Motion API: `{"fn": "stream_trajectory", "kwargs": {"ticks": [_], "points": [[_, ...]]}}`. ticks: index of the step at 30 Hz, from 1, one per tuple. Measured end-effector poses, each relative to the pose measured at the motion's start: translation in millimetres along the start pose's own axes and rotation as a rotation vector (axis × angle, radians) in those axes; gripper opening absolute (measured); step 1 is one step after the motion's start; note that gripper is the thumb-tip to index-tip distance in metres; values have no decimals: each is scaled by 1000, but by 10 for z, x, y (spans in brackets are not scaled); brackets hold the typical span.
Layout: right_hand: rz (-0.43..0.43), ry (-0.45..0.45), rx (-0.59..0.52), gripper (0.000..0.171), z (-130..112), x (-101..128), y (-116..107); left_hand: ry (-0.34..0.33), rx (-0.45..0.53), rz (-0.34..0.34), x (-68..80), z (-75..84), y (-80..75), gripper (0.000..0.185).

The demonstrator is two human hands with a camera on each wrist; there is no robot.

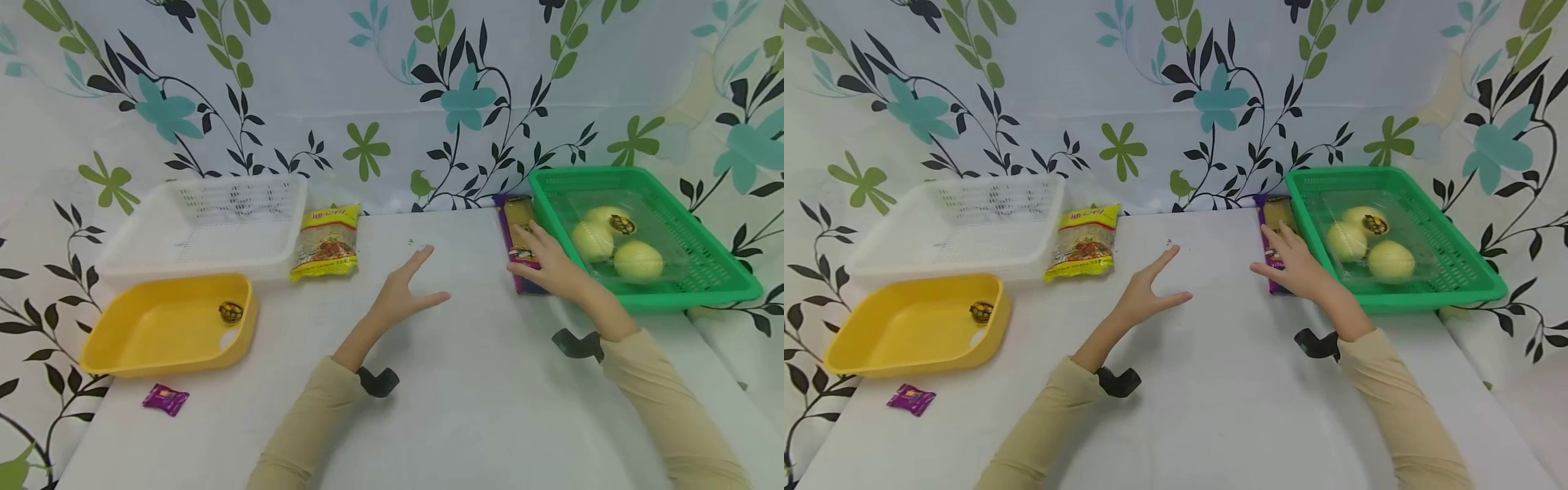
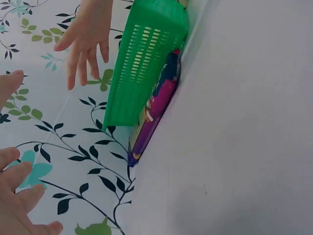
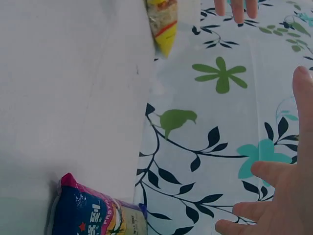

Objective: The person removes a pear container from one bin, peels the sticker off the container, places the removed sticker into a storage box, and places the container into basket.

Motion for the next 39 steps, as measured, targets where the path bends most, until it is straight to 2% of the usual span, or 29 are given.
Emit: {"fn": "stream_trajectory", "kwargs": {"ticks": [6,13,22,29,33,36,39], "points": [[27,17,-30,75,108,29,-131,35,90,-4,-137,177,129,80],[75,65,-67,70,229,134,-353,80,132,44,-259,342,256,76],[208,104,-110,67,420,275,-639,138,156,66,-314,433,400,71],[358,87,-168,62,543,427,-936,155,166,31,-285,518,578,68],[394,127,-233,64,637,534,-1115,184,184,46,-303,627,641,66],[426,214,-271,71,744,620,-1230,234,213,96,-346,738,611,61],[544,309,-334,75,935,711,-1350,269,238,143,-388,815,553,54]]}}
Point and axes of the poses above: each hand's wrist, its own x-axis away from the middle knuckle, its own y-axis out of the palm, z = x × y, the point moved 9 cm from there along -x, towards the middle knuckle, and after that the axes turned 15 degrees about -x, right-handed, at the moved point
